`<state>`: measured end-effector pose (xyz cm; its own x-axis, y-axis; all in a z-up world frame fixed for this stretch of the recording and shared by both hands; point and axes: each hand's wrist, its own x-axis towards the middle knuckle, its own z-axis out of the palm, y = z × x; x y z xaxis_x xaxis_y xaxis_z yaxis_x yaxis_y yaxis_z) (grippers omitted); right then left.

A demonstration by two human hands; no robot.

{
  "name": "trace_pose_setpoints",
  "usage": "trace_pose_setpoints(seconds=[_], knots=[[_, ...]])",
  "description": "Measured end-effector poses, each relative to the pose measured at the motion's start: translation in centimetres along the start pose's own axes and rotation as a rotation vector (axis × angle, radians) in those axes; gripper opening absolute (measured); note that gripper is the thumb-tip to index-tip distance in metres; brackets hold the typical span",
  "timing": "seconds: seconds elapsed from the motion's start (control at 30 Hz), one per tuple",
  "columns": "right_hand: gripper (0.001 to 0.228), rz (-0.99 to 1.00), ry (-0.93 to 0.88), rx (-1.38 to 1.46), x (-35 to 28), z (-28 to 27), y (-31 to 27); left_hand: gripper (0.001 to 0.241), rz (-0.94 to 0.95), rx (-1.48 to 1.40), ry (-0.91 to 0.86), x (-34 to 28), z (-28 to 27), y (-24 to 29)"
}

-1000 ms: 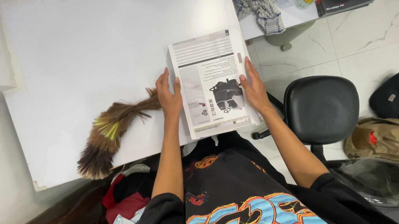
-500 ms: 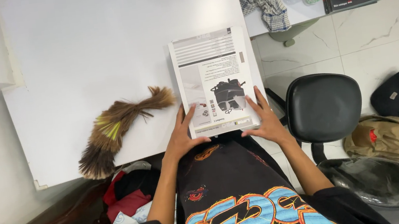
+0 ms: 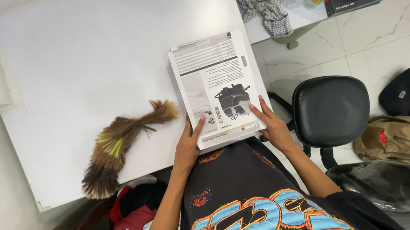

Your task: The person moves a stack of papers to the side, wipes the white table surface with a cloth, and then sweeps the table with a small broom. The person then places the stack of papers back onto the cleaned table.

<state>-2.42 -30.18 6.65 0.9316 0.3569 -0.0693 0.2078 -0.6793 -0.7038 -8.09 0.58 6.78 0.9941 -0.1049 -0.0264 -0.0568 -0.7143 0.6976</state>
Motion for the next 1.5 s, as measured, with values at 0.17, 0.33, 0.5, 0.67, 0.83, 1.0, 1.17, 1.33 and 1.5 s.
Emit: trace_pose_setpoints(seconds=[0.17, 0.33, 0.5, 0.67, 0.83, 1.0, 1.17, 1.33, 1.5], knots=[[0.089, -0.043, 0.06, -0.032, 4.0, -0.7, 1.3, 0.093, 0.003, -0.016, 0.017, 4.6, -1.1, 0.7], [0.09, -0.062, 0.085, -0.01, 9.4, -2.2, 1.7, 0.096, 0.038, -0.019, 0.063, 10.1, -0.6, -0.8], [0.09, -0.077, 0.114, 0.022, 15.0, -2.9, 2.6, 0.098, -0.034, -0.015, 0.04, 15.1, -1.2, -1.5], [0.091, -0.055, 0.082, 0.049, 20.2, -3.6, 3.0, 0.105, -0.095, -0.069, 0.063, 19.3, -1.5, -2.5], [0.095, -0.101, 0.089, 0.039, 24.4, -3.4, 4.2, 0.11, -0.21, -0.044, 0.048, 23.4, -2.1, -3.6], [0.095, -0.087, 0.08, 0.056, 27.6, -3.0, 4.6, 0.116, -0.229, -0.031, 0.056, 26.0, -3.3, -4.2], [0.098, -0.028, 0.026, 0.012, 28.8, -3.1, 4.8, 0.12, -0.212, -0.05, 0.043, 27.6, -4.3, -5.1], [0.092, -0.051, -0.075, 0.54, 31.5, -5.9, 8.0, 0.119, -0.02, -0.272, -0.06, 29.5, -5.0, -9.0], [0.085, 0.027, -0.008, 0.747, 42.1, -4.1, 11.4, 0.081, -0.071, -0.804, 0.298, 37.6, -1.3, -14.5]])
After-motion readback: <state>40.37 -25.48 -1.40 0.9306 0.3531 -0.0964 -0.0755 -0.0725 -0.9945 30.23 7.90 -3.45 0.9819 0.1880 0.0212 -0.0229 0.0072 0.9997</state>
